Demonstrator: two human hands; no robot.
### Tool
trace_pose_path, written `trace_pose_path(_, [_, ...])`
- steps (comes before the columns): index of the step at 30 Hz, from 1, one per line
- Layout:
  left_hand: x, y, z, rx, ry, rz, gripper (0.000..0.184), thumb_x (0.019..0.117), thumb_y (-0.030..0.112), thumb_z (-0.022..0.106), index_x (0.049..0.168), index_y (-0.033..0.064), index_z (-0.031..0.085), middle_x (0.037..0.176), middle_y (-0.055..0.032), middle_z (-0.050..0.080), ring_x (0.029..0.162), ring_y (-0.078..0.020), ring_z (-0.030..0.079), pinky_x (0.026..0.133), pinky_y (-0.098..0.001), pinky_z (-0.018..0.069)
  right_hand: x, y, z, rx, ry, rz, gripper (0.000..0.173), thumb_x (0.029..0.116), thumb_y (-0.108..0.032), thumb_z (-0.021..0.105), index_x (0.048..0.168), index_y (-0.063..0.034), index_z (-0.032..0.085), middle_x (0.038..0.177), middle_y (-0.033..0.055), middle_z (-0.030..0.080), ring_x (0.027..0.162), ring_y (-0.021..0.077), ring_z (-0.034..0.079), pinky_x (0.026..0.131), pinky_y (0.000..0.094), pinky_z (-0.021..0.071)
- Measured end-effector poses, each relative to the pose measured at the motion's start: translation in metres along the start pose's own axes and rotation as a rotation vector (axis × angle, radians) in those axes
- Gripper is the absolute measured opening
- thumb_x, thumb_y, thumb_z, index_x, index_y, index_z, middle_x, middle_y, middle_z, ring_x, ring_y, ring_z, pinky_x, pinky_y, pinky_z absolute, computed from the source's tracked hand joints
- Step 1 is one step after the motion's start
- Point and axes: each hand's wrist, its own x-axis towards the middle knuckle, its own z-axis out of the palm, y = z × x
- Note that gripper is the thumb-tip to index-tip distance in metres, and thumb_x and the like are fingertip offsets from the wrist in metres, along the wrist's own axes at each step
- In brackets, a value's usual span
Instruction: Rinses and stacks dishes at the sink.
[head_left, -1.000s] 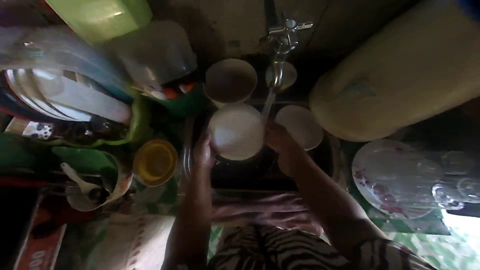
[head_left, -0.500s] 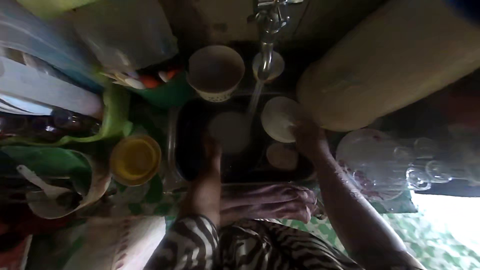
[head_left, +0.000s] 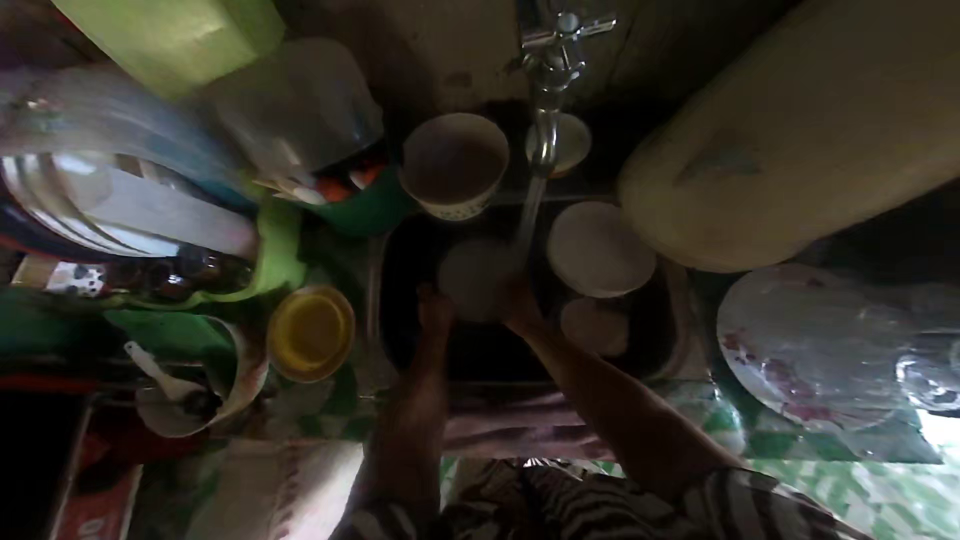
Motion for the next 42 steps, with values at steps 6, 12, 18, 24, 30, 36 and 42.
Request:
trace_pose_path(6, [0.005, 0.016, 0.009, 0.267, -0.075, 0.064, 0.051, 0.1061, 0.018, 0.053, 0.148, -0.0082, 0.044, 0.156, -0.0292, 0.039, 0.146, -0.0438, 0.038, 0.119, -0.0532, 0.0339, 0.024, -0.013, -0.009, -0.131, -0.094, 0.146, 0.046, 0.1072, -0.022, 0.051, 0.142, 0.0089, 0.052, 0.150, 0.0294, 0.048, 0.142, 0.0428, 0.044, 0.117, 0.0545, 0.0365])
trace_pose_path(12, [0.015, 0.023, 0.009, 0.281, -0.056, -0.025, 0.050, 0.1038, 0.023, 0.058, 0.145, -0.0050, 0.050, 0.145, -0.0297, 0.052, 0.134, -0.0438, 0.052, 0.109, -0.0561, 0.0446, 0.032, -0.017, -0.016, -0.213, -0.152, 0.167, 0.043, 0.1094, -0.021, 0.046, 0.140, 0.0085, 0.054, 0.148, 0.0275, 0.051, 0.141, 0.0409, 0.046, 0.117, 0.0528, 0.0361])
trace_pose_path(18, [0.022, 0.012, 0.011, 0.264, -0.091, -0.120, 0.050, 0.1075, 0.029, 0.051, 0.142, -0.0070, 0.052, 0.146, -0.0288, 0.052, 0.138, -0.0411, 0.050, 0.113, -0.0534, 0.0413, 0.019, -0.018, -0.018, -0.109, -0.045, 0.211, 0.044, 0.1082, -0.019, 0.048, 0.143, 0.0060, 0.051, 0.150, 0.0266, 0.049, 0.141, 0.0396, 0.046, 0.116, 0.0519, 0.0380])
trace_pose_path(24, [0.022, 0.004, 0.004, 0.090, -0.082, -0.107, 0.050, 0.1094, 0.034, 0.048, 0.140, -0.0042, 0.056, 0.142, -0.0281, 0.056, 0.135, -0.0410, 0.052, 0.112, -0.0551, 0.0411, 0.012, -0.018, -0.033, -0.089, 0.001, 0.248, 0.050, 0.1066, -0.019, 0.052, 0.148, 0.0079, 0.044, 0.143, 0.0279, 0.054, 0.134, 0.0405, 0.054, 0.110, 0.0525, 0.0436])
trace_pose_path(30, [-0.005, 0.026, 0.009, 0.185, -0.001, -0.021, 0.062, 0.1036, 0.036, 0.057, 0.150, -0.0030, 0.045, 0.151, -0.0288, 0.047, 0.140, -0.0422, 0.046, 0.114, -0.0552, 0.0396, 0.009, -0.002, -0.035, 0.281, 0.160, 0.160, 0.050, 0.1027, -0.006, 0.054, 0.152, -0.0017, 0.043, 0.140, 0.0282, 0.057, 0.129, 0.0411, 0.057, 0.108, 0.0542, 0.0467])
trace_pose_path(36, [-0.036, 0.040, 0.060, 0.381, -0.012, 0.370, 0.073, 0.0978, 0.049, 0.060, 0.149, -0.0012, 0.048, 0.163, -0.0302, 0.028, 0.152, -0.0495, 0.022, 0.122, -0.0638, 0.0198, -0.021, 0.003, -0.016, 0.449, 0.199, 0.196, 0.044, 0.1070, -0.017, 0.051, 0.149, -0.0056, 0.046, 0.136, 0.0237, 0.060, 0.124, 0.0349, 0.061, 0.103, 0.0515, 0.0507])
trace_pose_path(42, [-0.020, 0.050, 0.061, 0.344, -0.360, 0.915, 0.041, 0.1049, 0.025, 0.056, 0.141, 0.0065, 0.060, 0.151, -0.0184, 0.052, 0.146, -0.0378, 0.039, 0.124, -0.0603, 0.0187, -0.019, 0.009, -0.014, 0.632, 0.316, 0.195, 0.043, 0.1066, -0.013, 0.052, 0.146, 0.0009, 0.045, 0.137, 0.0274, 0.057, 0.124, 0.0361, 0.059, 0.102, 0.0506, 0.0503])
